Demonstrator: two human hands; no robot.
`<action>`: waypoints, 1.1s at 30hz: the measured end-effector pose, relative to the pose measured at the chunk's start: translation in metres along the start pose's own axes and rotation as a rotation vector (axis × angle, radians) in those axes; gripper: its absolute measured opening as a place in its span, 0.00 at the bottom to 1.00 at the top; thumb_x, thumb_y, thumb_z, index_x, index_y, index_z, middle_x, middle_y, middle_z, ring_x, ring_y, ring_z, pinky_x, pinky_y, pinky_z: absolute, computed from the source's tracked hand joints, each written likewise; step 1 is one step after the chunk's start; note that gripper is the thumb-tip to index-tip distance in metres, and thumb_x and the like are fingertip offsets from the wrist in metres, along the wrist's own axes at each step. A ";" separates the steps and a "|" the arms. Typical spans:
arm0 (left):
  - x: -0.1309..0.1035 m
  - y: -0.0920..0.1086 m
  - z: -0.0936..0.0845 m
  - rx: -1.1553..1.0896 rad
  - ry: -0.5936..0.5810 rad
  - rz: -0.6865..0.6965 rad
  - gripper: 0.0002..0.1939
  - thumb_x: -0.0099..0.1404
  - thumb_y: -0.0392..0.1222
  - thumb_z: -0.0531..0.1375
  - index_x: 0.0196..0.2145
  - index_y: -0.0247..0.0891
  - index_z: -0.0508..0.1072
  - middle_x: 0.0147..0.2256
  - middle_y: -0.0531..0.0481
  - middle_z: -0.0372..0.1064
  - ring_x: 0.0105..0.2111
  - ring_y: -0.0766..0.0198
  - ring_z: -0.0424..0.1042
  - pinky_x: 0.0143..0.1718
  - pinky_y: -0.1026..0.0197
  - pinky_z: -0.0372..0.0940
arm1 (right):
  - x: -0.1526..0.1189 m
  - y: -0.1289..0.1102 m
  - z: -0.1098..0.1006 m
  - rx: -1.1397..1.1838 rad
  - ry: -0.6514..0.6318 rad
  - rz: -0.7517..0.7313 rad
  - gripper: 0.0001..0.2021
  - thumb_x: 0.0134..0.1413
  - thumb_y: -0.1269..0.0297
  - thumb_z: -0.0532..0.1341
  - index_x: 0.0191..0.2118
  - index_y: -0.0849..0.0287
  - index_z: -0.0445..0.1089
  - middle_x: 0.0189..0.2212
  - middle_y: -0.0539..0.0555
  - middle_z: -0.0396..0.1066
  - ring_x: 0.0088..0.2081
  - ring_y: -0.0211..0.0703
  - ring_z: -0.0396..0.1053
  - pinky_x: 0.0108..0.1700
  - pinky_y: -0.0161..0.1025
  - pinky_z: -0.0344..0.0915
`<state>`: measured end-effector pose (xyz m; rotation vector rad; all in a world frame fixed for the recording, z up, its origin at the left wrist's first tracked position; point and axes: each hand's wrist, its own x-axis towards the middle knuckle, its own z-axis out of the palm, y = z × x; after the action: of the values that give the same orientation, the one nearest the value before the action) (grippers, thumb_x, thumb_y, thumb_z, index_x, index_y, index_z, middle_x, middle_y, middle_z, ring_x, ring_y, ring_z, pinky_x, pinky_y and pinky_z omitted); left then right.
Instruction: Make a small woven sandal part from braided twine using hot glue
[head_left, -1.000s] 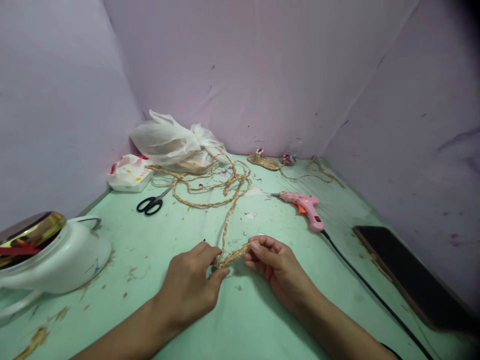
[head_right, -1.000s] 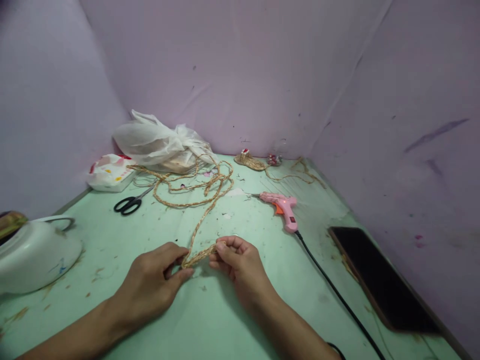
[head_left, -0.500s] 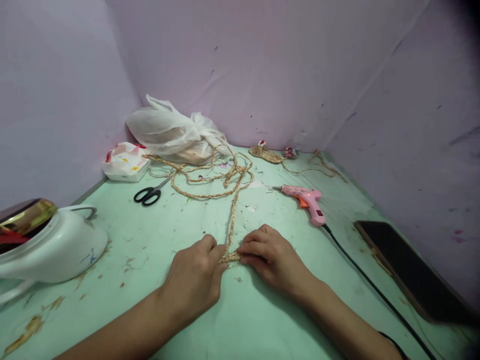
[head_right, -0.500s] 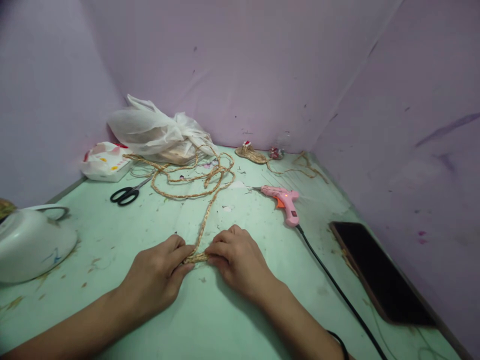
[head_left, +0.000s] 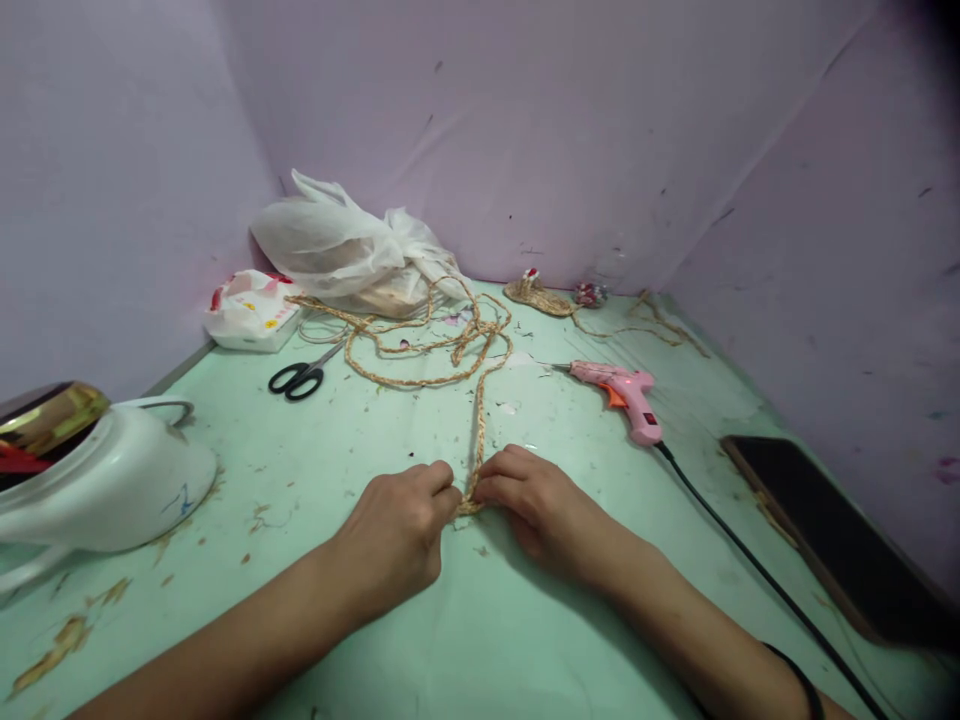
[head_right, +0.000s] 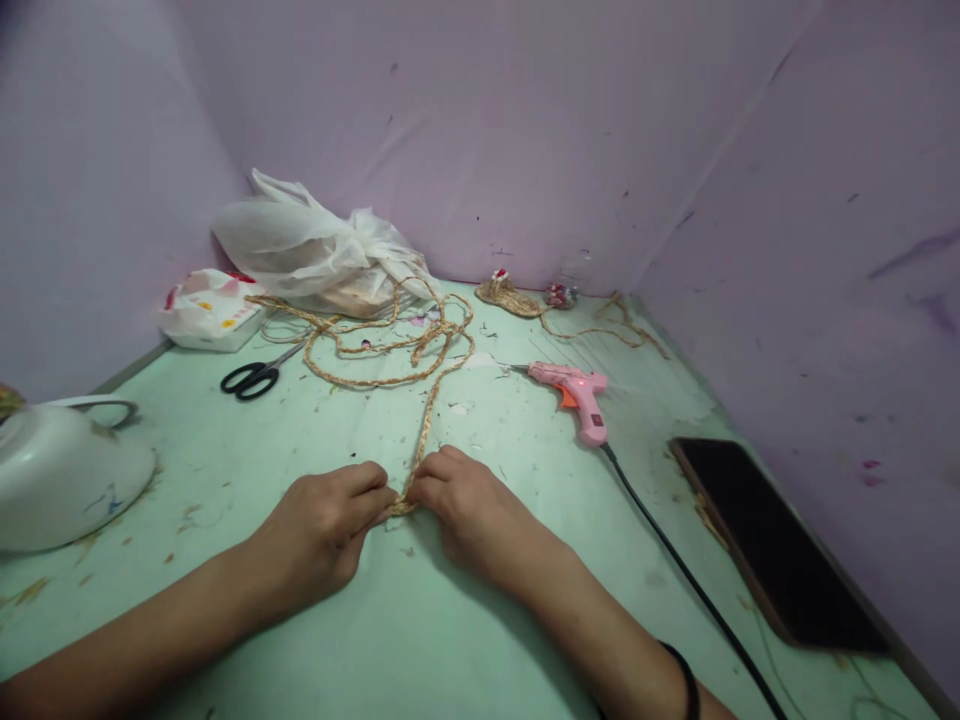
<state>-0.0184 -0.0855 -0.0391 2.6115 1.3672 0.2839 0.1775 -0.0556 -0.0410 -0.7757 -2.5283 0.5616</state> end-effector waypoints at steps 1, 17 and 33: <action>0.000 -0.001 0.000 -0.032 0.002 -0.009 0.13 0.59 0.29 0.49 0.32 0.37 0.71 0.29 0.49 0.62 0.25 0.65 0.61 0.25 0.64 0.57 | -0.001 0.000 0.000 0.028 0.011 0.013 0.16 0.46 0.83 0.52 0.37 0.61 0.71 0.34 0.57 0.70 0.37 0.43 0.65 0.39 0.39 0.65; 0.003 0.010 -0.006 -0.170 0.126 -0.097 0.09 0.60 0.38 0.52 0.35 0.40 0.72 0.32 0.49 0.65 0.29 0.63 0.65 0.28 0.62 0.57 | -0.007 -0.009 -0.002 0.020 0.033 0.189 0.08 0.53 0.74 0.55 0.35 0.60 0.70 0.31 0.55 0.68 0.35 0.42 0.65 0.36 0.38 0.64; 0.023 0.016 -0.005 0.025 -0.040 -0.007 0.10 0.57 0.37 0.51 0.25 0.36 0.70 0.27 0.48 0.66 0.22 0.64 0.62 0.22 0.60 0.47 | -0.001 -0.007 0.004 0.023 0.020 0.143 0.05 0.44 0.76 0.53 0.25 0.62 0.65 0.26 0.54 0.62 0.29 0.39 0.61 0.31 0.35 0.59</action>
<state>0.0055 -0.0749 -0.0290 2.6173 1.3754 0.2130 0.1729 -0.0621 -0.0414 -0.9547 -2.4575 0.6251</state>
